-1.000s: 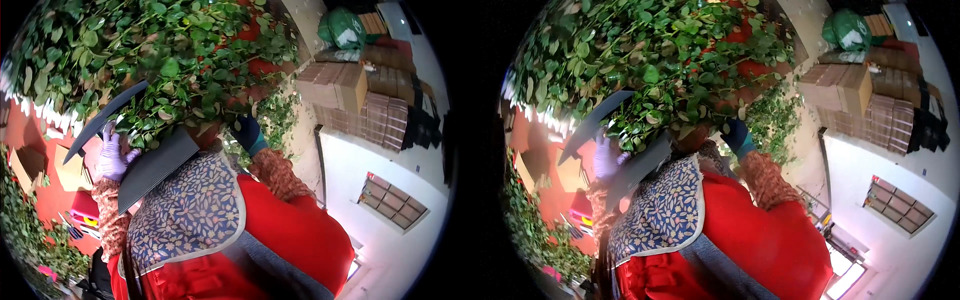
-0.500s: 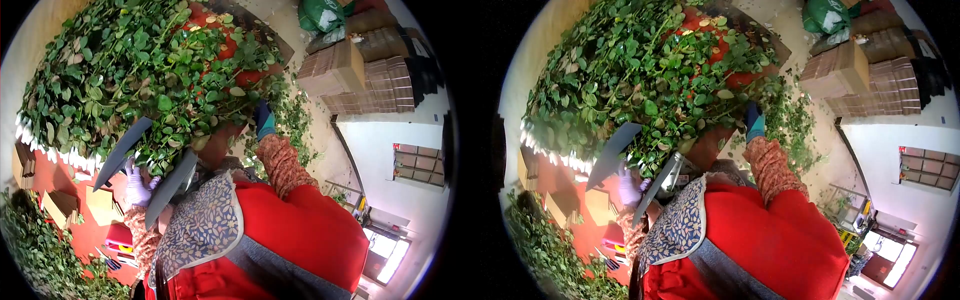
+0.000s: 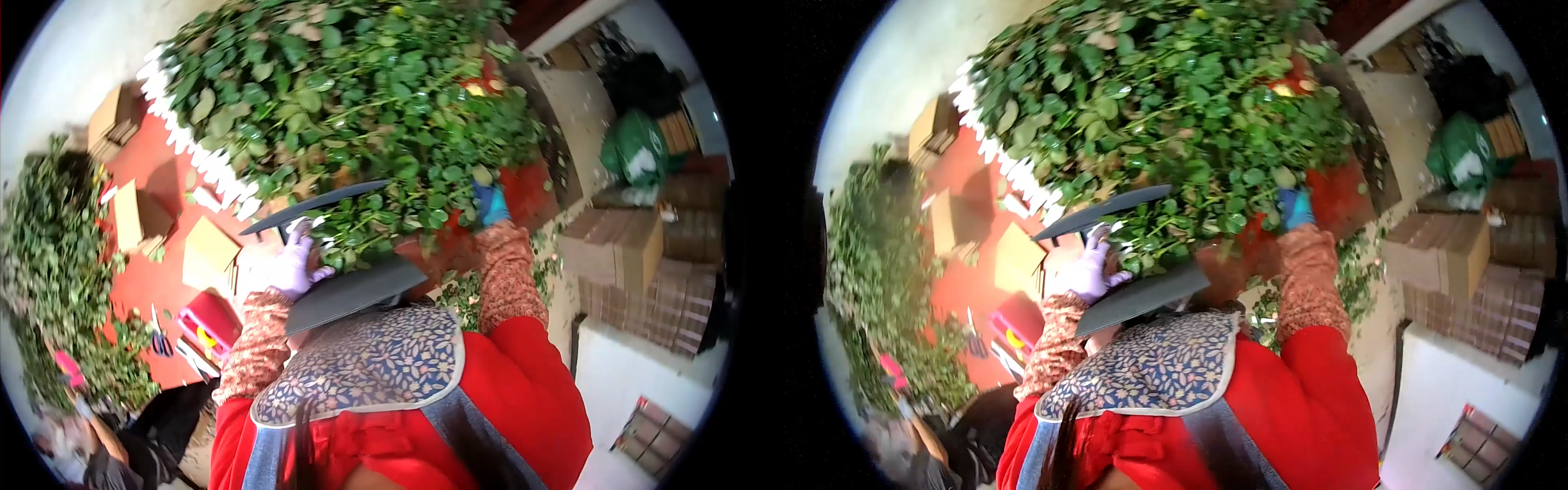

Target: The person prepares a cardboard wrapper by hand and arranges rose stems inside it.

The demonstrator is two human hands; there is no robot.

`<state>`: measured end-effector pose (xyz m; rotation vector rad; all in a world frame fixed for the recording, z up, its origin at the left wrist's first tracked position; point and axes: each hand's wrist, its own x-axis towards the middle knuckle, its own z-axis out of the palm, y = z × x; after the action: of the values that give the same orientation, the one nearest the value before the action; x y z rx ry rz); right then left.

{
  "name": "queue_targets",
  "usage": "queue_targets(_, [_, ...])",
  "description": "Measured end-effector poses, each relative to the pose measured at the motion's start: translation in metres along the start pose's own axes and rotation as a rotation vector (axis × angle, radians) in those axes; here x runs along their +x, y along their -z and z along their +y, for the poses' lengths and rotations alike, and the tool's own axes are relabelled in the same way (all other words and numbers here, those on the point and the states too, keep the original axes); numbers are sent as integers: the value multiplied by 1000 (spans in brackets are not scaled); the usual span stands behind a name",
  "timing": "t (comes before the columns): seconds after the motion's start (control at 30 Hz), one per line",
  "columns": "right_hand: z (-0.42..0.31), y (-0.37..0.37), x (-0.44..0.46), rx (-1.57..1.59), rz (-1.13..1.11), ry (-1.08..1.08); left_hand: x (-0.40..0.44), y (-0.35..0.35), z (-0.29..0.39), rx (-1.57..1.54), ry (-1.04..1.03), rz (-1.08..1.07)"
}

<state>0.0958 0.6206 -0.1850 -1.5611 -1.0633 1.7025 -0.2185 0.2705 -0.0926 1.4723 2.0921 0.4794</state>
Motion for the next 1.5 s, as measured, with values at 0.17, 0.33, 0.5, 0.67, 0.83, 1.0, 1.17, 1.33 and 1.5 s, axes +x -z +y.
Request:
queue_targets(0.17, [-27,88,40,-809,-191,-89,-5,-8,-4,-119,-26,20])
queue_targets(0.33, [-194,42,-33,-1673,137,420,-9,-6,3,-47,-18,24])
queue_targets(0.5, [-276,-222,-128,-665,-652,1279,-11,-6,1,-70,-4,42])
queue_targets(0.67, [-282,-440,-90,-1130,-543,1835,-10,-10,-4,-119,-14,54])
queue_targets(0.83, [-280,-526,-62,-1879,-413,1408,-15,-6,2,-124,-61,147])
queue_targets(1.0, [-269,-497,-51,-1879,-495,1552,-16,-13,0,-128,-139,254])
queue_targets(1.17, [-274,-445,-82,-1537,-668,1586,-19,-4,7,-152,-115,137])
queue_targets(1.33, [-312,-408,-130,-1031,-423,1986,-18,-11,-1,-234,-165,192])
queue_targets(1.5, [-375,-342,-112,-1038,167,2206,-14,-17,-9,-224,-228,214])
